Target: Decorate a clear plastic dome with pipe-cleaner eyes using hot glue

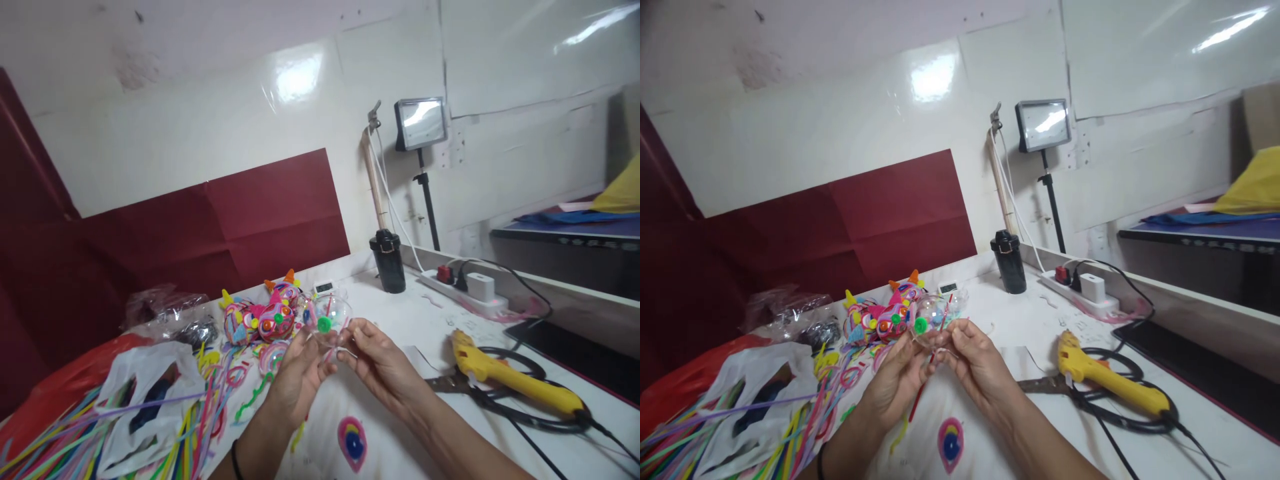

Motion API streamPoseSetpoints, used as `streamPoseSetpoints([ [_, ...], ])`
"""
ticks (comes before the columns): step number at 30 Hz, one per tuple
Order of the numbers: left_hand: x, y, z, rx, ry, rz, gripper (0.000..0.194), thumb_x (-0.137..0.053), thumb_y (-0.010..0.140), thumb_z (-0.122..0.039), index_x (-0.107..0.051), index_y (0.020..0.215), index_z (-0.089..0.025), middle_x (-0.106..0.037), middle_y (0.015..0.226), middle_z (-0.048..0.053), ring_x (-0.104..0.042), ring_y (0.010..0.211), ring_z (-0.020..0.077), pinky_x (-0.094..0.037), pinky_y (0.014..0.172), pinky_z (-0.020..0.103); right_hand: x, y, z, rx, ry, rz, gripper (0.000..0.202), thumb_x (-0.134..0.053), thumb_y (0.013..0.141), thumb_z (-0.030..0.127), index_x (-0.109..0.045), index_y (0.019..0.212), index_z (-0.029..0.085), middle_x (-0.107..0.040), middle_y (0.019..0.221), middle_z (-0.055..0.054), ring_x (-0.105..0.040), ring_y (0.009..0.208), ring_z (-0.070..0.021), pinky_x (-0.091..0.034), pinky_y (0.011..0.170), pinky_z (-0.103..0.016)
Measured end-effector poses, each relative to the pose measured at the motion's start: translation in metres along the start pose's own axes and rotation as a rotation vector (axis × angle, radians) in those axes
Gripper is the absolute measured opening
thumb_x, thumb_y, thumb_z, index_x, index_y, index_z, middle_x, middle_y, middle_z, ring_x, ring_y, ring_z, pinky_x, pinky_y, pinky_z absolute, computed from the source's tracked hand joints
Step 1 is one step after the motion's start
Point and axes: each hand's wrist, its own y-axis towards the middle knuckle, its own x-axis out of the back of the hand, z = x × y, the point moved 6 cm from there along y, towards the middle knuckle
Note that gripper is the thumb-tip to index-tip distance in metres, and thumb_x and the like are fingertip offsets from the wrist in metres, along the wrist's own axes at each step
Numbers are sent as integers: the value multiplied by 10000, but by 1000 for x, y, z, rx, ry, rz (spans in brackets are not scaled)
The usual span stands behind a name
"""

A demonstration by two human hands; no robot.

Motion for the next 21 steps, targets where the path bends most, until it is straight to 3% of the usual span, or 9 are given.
streamPoseSetpoints([
  [6,-6,-3,-3,-47,33,-102,357,-827,726,-344,-604,951,-179,-728,1011,101,-669,968,213,-540,755,311,2,0,-1,17,-61,-40,322,-867,657,410,-681,795,186,-674,778,0,-603,731,-114,-514,713,-249],
  [12,-7,-8,-2,-88,84,-199,318,-808,738,-378,-649,905,-159,-731,949,90,-669,911,194,-522,747,286,1,-1,-4,16,-119,-27,334,-855,657,448,-673,778,195,-656,761,5,-568,672,-111,-494,686,-261],
  [21,0,-17,1,-70,94,-312,395,-870,642,-388,-671,909,-175,-745,985,92,-682,953,220,-563,789,315,11,0,-10,48,-324,-77,347,-835,649,497,-717,789,202,-647,822,-8,-563,762,-144,-472,710,-283],
])
